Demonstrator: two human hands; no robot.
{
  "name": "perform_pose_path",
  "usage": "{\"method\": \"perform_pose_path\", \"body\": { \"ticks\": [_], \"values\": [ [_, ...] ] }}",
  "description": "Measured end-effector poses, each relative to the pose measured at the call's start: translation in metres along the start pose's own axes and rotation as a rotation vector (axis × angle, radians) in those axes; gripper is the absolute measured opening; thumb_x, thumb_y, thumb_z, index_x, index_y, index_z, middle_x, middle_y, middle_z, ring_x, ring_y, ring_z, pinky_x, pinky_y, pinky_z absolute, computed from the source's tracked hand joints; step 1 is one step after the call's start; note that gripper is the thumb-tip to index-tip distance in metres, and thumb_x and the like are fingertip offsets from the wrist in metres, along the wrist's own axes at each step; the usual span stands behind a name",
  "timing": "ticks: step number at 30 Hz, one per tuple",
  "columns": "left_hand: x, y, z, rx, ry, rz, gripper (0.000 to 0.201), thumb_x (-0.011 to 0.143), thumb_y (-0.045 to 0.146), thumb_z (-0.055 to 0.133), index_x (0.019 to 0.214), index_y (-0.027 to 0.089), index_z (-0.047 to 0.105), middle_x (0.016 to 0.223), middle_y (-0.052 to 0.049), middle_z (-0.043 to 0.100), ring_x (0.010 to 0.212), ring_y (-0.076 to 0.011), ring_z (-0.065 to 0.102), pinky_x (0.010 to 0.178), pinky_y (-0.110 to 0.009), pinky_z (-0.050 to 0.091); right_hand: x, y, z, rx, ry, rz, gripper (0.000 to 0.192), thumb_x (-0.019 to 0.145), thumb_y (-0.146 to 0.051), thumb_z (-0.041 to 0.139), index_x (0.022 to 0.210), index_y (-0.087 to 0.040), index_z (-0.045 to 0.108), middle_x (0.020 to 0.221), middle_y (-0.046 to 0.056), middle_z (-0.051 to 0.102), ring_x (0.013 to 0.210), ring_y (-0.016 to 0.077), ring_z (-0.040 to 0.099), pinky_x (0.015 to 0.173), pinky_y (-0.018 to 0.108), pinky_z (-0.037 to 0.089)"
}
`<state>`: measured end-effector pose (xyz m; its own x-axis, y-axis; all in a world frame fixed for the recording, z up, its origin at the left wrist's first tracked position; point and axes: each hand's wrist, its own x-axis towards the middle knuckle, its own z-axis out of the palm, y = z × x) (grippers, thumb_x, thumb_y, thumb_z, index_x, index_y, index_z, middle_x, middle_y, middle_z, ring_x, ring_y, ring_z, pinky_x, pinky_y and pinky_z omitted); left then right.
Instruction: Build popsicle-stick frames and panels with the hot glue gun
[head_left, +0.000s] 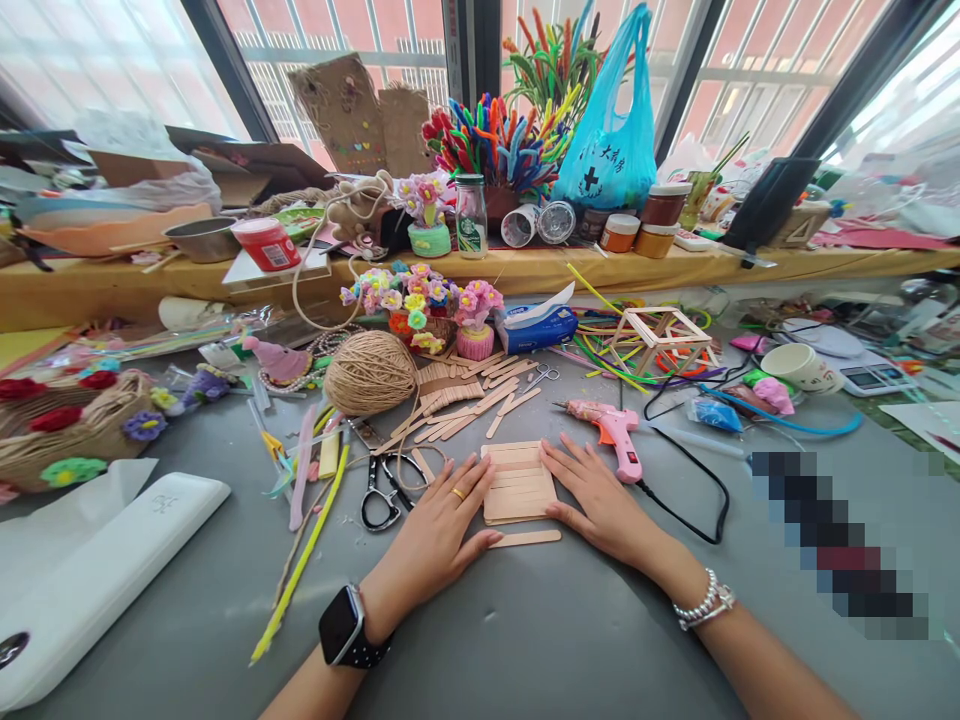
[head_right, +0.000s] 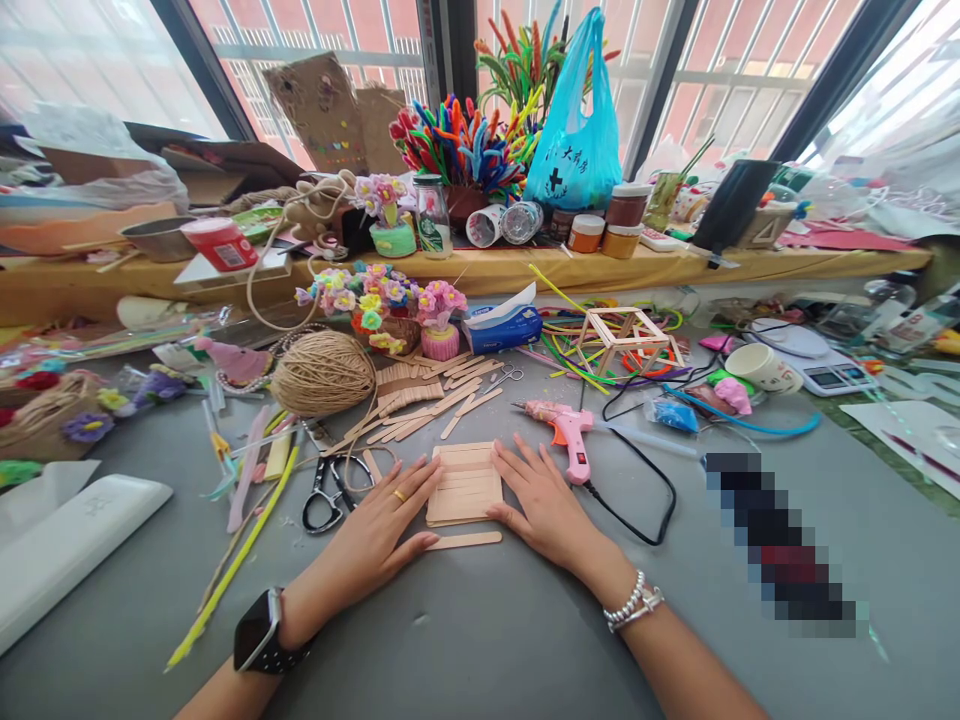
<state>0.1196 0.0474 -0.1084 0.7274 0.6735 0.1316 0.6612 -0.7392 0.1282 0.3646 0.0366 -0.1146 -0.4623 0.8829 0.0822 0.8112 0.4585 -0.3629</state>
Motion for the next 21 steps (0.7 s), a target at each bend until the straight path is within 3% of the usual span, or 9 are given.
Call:
{"method": "perform_pose_path", "body": {
  "ticks": [8, 12, 16, 21],
  "values": [
    [0.003, 0.000, -0.002, -0.075, 0.070, 0.001, 0.052, 0.086, 0.035, 0.038, 0.131, 0.013, 0.024, 0.136, -0.013, 0.031, 0.126, -0.0220, 0.025, 0.103, -0.044, 0.024, 0.000, 0.001, 0.000, 0.031, 0.049, -0.024, 0.057, 0.085, -0.046, 0.034, 0.135, -0.023, 0.018, 0.140, 0.007, 0.025, 0.129, 0.0222, 0.014, 0.102, 0.050, 0.019],
    [0.013, -0.004, -0.011, -0.183, 0.178, -0.038, 0.034, 0.084, 0.015, 0.034, 0.118, 0.014, 0.039, 0.125, -0.011, 0.044, 0.118, -0.0193, 0.037, 0.098, -0.039, 0.032, -0.001, -0.002, -0.002, 0.035, 0.124, -0.077, 0.053, 0.082, -0.044, 0.042, 0.129, -0.020, 0.032, 0.134, 0.010, 0.036, 0.125, 0.0248, 0.025, 0.100, 0.050, 0.023],
    [0.036, -0.010, -0.018, -0.283, 0.226, -0.124, 0.028, 0.081, 0.007, 0.030, 0.100, 0.016, 0.048, 0.098, -0.008, 0.058, 0.093, -0.0173, 0.054, 0.082, -0.034, 0.044, -0.002, -0.011, -0.004, 0.093, 0.236, -0.093, 0.038, 0.080, -0.035, 0.049, 0.114, -0.018, 0.047, 0.105, 0.011, 0.056, 0.097, 0.0226, 0.049, 0.083, 0.041, 0.041],
    [0.062, -0.012, -0.009, -0.348, 0.212, -0.080, 0.029, 0.082, 0.008, 0.031, 0.106, 0.014, 0.048, 0.101, -0.008, 0.059, 0.094, -0.0163, 0.054, 0.083, -0.031, 0.044, -0.001, -0.020, -0.002, 0.106, 0.249, -0.103, 0.029, 0.077, -0.032, 0.055, 0.103, -0.019, 0.054, 0.088, 0.007, 0.056, 0.080, 0.0194, 0.050, 0.071, 0.034, 0.044]
  ]
}}
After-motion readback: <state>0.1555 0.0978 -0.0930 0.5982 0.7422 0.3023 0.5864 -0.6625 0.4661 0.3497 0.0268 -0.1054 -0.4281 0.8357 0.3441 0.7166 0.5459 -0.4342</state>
